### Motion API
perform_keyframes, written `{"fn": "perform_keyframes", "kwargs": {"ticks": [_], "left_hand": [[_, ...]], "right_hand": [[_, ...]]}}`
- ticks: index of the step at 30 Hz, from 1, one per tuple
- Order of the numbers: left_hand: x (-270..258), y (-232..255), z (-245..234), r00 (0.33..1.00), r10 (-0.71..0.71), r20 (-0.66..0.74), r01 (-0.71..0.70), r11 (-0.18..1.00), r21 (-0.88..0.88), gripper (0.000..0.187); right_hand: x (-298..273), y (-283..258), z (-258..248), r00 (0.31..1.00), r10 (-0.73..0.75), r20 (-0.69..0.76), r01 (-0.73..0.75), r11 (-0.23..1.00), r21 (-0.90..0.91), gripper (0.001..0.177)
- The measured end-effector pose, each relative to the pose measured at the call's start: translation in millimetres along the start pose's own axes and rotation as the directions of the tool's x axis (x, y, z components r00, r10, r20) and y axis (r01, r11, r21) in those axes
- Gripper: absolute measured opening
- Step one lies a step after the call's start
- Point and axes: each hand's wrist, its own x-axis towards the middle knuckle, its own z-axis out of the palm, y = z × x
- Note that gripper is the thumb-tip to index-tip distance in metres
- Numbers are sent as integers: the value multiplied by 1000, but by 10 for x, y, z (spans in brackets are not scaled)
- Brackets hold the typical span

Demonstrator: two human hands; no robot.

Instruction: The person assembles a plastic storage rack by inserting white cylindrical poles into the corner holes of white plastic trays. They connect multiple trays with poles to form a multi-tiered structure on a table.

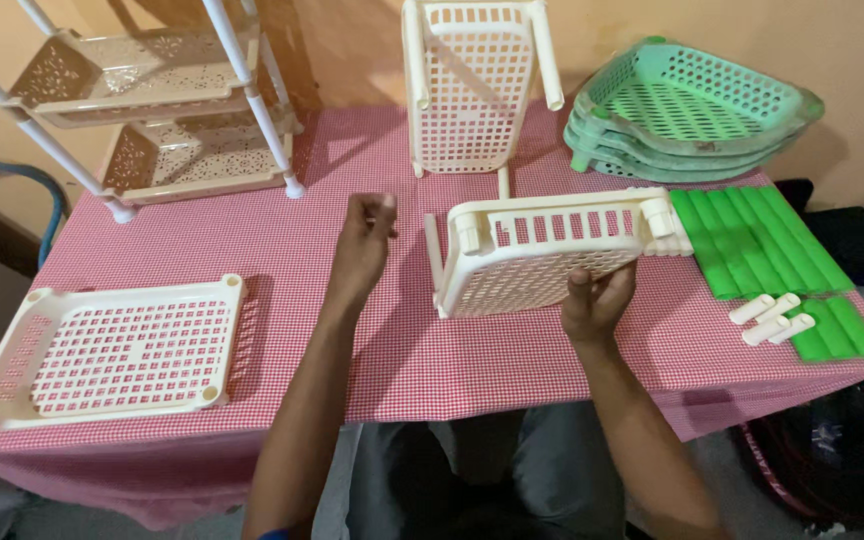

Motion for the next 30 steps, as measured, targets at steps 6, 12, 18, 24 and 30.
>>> {"fn": "perform_keyframes", "kwargs": {"ticks": [6,12,18,24,30], "left_hand": [[-414,-48,-38,905,-247,347,224,969,105,62],[-723,89,-142,899,-156,410,267,936,-230,41],[-890,110,-294,979,-51,196,119,927,-356,30],[-1047,70,-439,999,30,24,-26,989,-146,29],[-1209,-15,-404,999,-17,-43,19,999,50,30]], "right_hand": [[-9,115,-44,999,-38,6,38,999,20,76],[62,71,-8,1000,17,19,-18,999,28,76],[136,-49,28,987,134,92,-143,985,95,78],[172,-450,-142,904,336,265,-410,858,309,82],[132,-763,-427,770,438,463,-604,733,312,84]]}}
